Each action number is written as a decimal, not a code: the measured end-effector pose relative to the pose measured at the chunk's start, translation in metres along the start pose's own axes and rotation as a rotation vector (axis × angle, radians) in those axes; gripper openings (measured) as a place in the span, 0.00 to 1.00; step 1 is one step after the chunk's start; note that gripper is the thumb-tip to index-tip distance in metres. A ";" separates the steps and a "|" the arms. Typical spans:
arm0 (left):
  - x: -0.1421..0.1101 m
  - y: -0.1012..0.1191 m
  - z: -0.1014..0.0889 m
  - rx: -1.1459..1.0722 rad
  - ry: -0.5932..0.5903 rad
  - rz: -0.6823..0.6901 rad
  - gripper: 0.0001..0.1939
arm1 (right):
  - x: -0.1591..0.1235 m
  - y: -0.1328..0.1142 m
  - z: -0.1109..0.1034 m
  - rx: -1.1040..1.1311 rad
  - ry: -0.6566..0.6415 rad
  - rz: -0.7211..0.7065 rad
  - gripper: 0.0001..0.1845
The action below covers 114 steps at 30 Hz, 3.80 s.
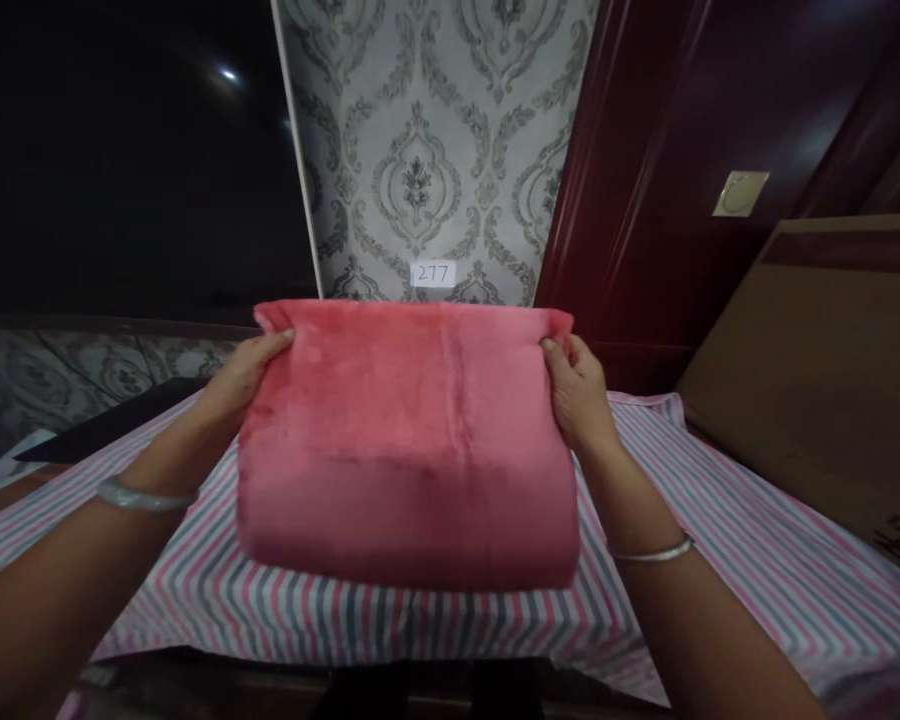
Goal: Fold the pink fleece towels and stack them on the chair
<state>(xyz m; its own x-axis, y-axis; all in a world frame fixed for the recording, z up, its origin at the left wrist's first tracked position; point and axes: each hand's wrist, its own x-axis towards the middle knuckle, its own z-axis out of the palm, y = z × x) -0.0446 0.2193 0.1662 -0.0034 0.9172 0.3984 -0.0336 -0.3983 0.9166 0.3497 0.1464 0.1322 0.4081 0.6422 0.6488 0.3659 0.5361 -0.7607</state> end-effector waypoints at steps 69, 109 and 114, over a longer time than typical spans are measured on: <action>-0.019 -0.188 0.146 1.378 -0.466 0.084 0.26 | -0.080 0.121 0.153 -1.077 -0.717 0.133 0.28; -0.126 -0.158 0.048 1.330 -0.626 0.245 0.34 | -0.174 0.080 0.058 -1.039 -0.813 -0.112 0.30; -0.123 -0.154 0.049 1.336 -0.636 0.214 0.33 | -0.171 0.077 0.058 -1.031 -0.817 -0.079 0.30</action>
<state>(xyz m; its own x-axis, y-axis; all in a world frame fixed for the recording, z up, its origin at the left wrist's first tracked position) 0.0102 0.1676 -0.0221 0.5466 0.8238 0.1502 0.8276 -0.5588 0.0531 0.2594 0.1096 -0.0380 -0.1301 0.9674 0.2175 0.9793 0.1597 -0.1246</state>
